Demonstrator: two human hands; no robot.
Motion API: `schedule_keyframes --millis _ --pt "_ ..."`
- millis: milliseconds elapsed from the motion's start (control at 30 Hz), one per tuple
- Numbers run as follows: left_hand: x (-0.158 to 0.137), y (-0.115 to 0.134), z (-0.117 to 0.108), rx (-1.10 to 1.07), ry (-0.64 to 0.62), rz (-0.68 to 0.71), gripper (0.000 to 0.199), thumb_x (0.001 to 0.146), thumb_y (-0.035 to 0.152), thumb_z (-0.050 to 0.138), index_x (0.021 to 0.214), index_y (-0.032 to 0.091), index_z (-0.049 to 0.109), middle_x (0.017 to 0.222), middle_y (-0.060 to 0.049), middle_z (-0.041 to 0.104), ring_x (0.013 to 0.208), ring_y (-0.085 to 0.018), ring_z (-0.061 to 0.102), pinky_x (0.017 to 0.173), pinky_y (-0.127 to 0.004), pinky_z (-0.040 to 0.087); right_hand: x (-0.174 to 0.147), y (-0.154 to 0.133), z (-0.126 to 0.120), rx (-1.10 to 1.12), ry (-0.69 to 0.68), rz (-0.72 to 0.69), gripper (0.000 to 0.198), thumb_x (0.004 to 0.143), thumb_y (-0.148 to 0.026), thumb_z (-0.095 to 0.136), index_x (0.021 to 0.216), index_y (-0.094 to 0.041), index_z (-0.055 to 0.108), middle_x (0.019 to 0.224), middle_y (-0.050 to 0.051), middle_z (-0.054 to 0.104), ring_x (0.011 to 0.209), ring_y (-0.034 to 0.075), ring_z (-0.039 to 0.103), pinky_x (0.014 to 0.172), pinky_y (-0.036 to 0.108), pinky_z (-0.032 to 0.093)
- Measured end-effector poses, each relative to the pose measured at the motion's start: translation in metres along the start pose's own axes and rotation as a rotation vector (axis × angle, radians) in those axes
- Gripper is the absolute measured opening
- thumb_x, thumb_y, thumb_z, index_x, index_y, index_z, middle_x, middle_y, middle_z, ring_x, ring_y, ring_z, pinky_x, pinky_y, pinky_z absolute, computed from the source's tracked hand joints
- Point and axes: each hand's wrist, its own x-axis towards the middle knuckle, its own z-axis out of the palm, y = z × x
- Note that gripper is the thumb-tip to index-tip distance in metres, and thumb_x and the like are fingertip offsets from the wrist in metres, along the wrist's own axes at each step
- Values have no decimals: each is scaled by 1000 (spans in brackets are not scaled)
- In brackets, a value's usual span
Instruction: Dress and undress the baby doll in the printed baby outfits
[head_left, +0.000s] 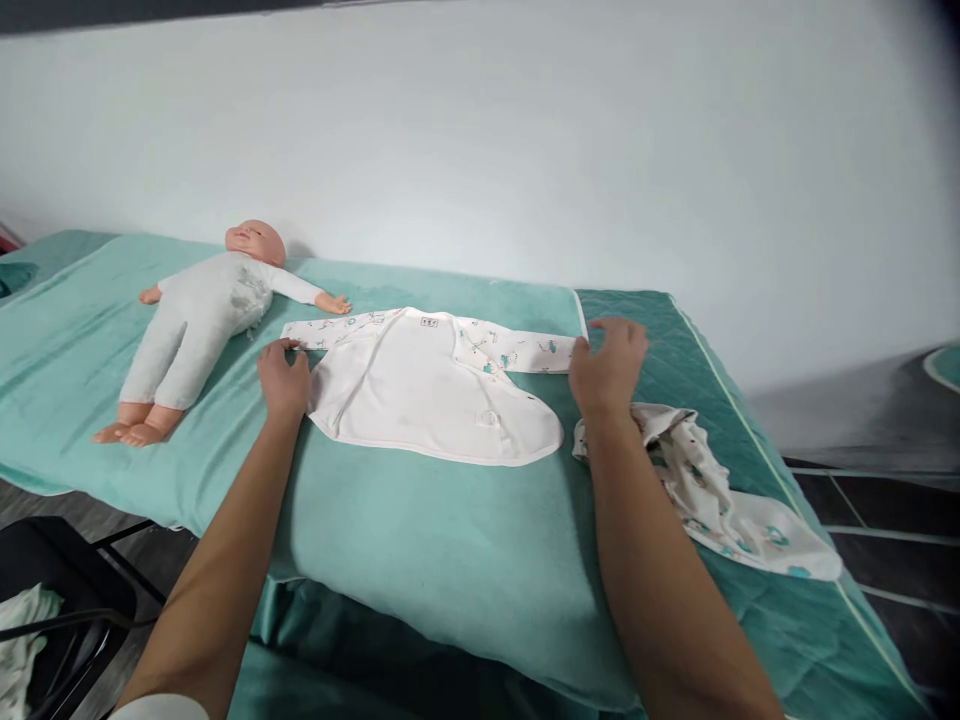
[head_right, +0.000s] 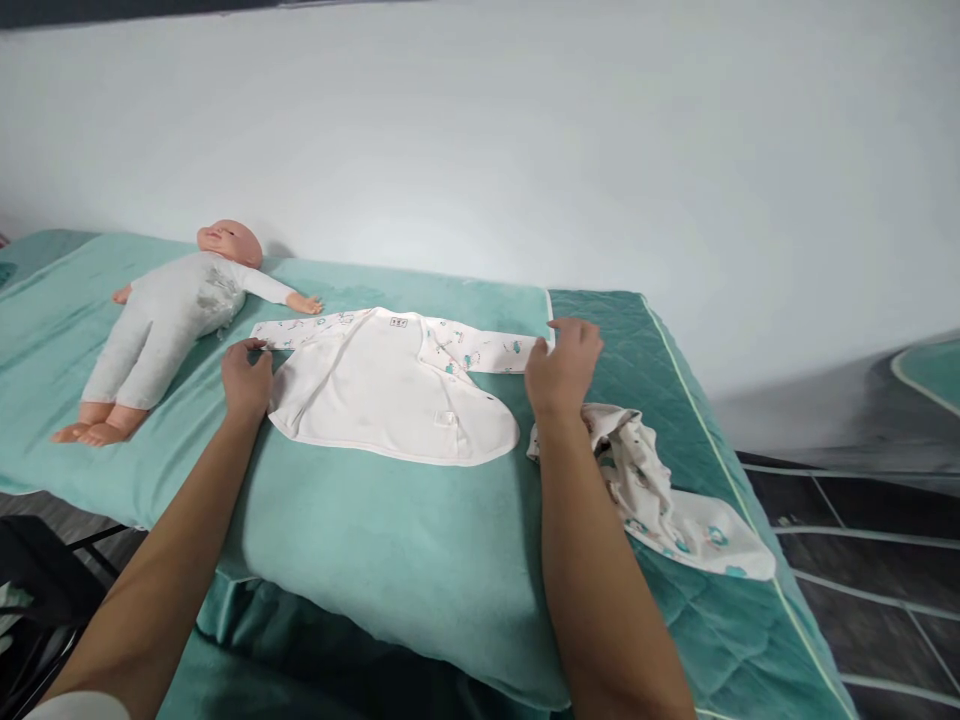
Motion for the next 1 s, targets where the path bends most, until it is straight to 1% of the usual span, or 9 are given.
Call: schedule_keyframes --millis 133,233,300,367,500,633,733,900,1000 --pt "0 0 -1 0 -8 -24 19 81 16 56 97 23 62 115 -10 68 121 -28 57 113 -48 42 -22 -38 10 136 -337 -174 49 97 -39 42 138 -14 54 145 19 57 139 29 48 116 48 39" --pt "-1 1 -2 -6 -20 -28 19 82 17 55 99 22 63 115 -11 68 120 -29 58 112 -49 42 -39 -60 15 49 -667 -251 61 101 -45 38 149 -8 45 159 21 44 150 32 37 122 51 31" --pt "-2 2 -2 2 -25 -22 19 82 18 54 98 22 63 114 -11 68 120 -29 57 112 -49 42 -46 -68 14 -41 -753 -273 65 101 -48 41 151 -6 43 164 21 37 153 35 31 124 54 25" --pt "-3 4 -2 17 -23 1 18 83 18 54 98 21 64 114 -11 68 120 -29 57 111 -49 42 -49 -75 10 -67 -729 -308 66 99 -50 48 151 -9 43 164 18 37 153 34 31 124 53 25" --pt "-5 8 -1 48 -49 98 17 86 19 53 99 21 64 114 -12 69 120 -29 56 110 -48 41 -48 -89 3 -41 -597 -346 47 95 -39 55 137 -18 58 144 13 60 133 32 52 109 46 43" --pt "-6 9 -1 67 -74 95 16 86 20 54 99 20 64 114 -12 69 120 -30 56 109 -48 42 -39 -91 9 7 -499 -149 29 98 -25 42 110 -21 69 114 11 71 105 28 64 90 40 50" --pt "-5 9 -1 56 -79 73 16 86 20 54 99 20 64 114 -13 69 120 -31 56 110 -49 41 -33 -83 14 126 -483 -38 26 98 -29 46 110 -21 67 108 9 71 91 24 65 87 38 51" --pt "-5 9 -1 40 -81 51 16 86 22 55 98 21 64 114 -13 69 118 -31 56 109 -50 42 -40 -84 12 32 -620 -313 33 93 -41 61 119 -21 66 124 11 66 115 30 57 98 42 48" --pt "-5 10 -1 44 -81 33 17 85 23 55 98 21 65 113 -12 69 117 -31 57 109 -50 43 -40 -88 13 -40 -603 -256 24 97 -34 52 109 -22 68 117 11 68 114 30 58 96 41 47"
